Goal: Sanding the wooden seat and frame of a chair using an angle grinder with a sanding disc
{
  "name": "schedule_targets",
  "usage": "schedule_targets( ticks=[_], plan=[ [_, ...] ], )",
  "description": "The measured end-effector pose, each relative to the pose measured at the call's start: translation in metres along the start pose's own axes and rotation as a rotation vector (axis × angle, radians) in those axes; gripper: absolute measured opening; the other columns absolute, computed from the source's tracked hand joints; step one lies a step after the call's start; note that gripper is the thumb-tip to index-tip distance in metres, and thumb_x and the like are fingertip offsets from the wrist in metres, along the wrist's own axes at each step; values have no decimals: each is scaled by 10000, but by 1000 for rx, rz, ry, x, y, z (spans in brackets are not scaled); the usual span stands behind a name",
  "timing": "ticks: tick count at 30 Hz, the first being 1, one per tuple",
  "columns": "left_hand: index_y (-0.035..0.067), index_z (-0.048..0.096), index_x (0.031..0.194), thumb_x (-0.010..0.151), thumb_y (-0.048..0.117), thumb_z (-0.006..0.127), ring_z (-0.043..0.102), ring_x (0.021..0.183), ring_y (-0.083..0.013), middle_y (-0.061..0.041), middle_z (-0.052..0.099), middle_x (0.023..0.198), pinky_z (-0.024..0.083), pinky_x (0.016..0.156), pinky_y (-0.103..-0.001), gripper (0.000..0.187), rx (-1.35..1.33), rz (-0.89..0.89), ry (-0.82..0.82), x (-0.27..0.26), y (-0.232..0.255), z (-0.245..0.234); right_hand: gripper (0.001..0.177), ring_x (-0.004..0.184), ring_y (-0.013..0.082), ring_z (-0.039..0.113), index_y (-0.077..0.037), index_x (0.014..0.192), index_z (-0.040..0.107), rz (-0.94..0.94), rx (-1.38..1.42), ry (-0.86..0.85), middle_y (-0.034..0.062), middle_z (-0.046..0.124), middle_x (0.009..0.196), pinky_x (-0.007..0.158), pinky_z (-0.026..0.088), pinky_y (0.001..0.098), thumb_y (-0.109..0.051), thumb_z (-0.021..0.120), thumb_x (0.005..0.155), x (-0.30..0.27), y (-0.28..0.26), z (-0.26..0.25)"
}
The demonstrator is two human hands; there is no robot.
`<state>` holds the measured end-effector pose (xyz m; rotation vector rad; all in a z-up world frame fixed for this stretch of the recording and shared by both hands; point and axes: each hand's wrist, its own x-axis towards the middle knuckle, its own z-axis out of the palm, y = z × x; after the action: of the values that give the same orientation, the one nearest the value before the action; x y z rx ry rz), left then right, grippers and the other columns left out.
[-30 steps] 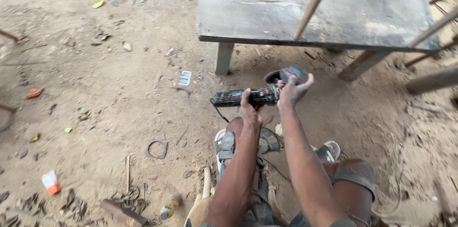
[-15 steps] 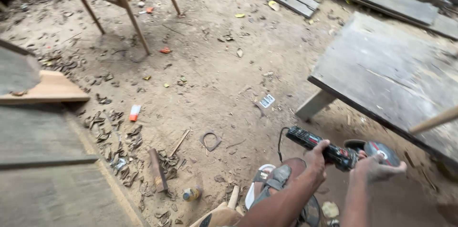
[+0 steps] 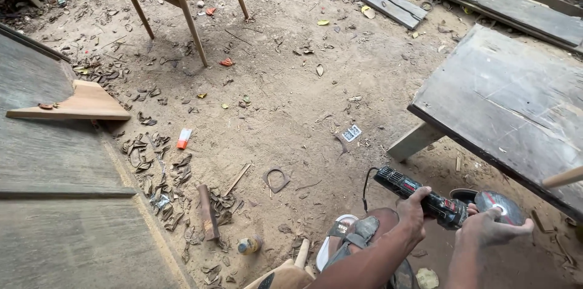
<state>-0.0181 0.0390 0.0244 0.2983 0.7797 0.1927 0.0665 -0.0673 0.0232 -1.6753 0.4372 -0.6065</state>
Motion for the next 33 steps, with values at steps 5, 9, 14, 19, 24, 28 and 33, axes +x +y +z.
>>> schedule_targets(
  ticks=[5, 9, 14, 19, 24, 28, 33],
  plan=[
    [36, 708, 1041, 851, 214, 792, 670, 711, -139, -47, 716, 885, 588, 674, -250, 274, -45, -11, -29, -3, 2, 0, 494, 602, 90, 724, -187, 1458, 223, -65, 7, 24, 274, 462, 1353, 531, 732, 141, 22, 535, 1137, 0, 4, -2],
    [-27, 697, 1119, 762, 346, 827, 724, 804, -201, -126, 738, 1002, 636, 690, -294, 533, 42, -67, -22, 41, -19, -15, 545, 565, 180, 700, -170, 1463, 257, -91, -153, -88, 339, 474, 1296, 448, 676, 182, 116, 503, 1071, -19, -21, 1],
    [-62, 611, 1190, 681, 368, 935, 689, 967, -352, -216, 644, 1049, 573, 842, -608, 741, 31, -7, 127, 53, -27, -8, 571, 603, 139, 617, -156, 1541, 268, 129, 126, -246, 199, 551, 1204, 440, 496, 224, -29, 494, 1032, -36, -63, -11],
    [-15, 581, 1169, 682, 367, 933, 673, 943, -347, -192, 621, 1033, 577, 856, -614, 712, 14, -25, 109, 54, -18, -10, 493, 576, 184, 559, -192, 1504, 451, 139, 83, -249, 311, 493, 1246, 395, 488, 189, -103, 529, 1026, -39, -98, 26],
    [19, 582, 1135, 669, 346, 946, 686, 865, -359, -187, 631, 969, 607, 811, -624, 677, 12, -22, 123, 54, -10, -11, 798, 749, 195, 721, -235, 1654, 110, 162, 265, -563, 356, 436, 1409, 560, 578, 217, -130, 594, 1029, 38, -142, 80],
    [24, 538, 1171, 655, 368, 955, 675, 886, -365, -201, 617, 984, 601, 842, -635, 748, 22, -31, 124, 55, -6, -9, 598, 860, 231, 785, -280, 1563, 223, -30, -24, -458, 281, 565, 1394, 625, 641, 229, -202, 547, 1066, 44, -157, 61],
    [-13, 534, 1201, 653, 412, 952, 681, 942, -377, -211, 618, 1024, 584, 883, -642, 810, -14, -57, 82, 48, -6, -9, 349, 722, 205, 702, -31, 1321, 626, -227, -116, -245, 195, 733, 1046, 519, 552, 270, -218, 540, 1038, -67, -95, -72]
  ],
)
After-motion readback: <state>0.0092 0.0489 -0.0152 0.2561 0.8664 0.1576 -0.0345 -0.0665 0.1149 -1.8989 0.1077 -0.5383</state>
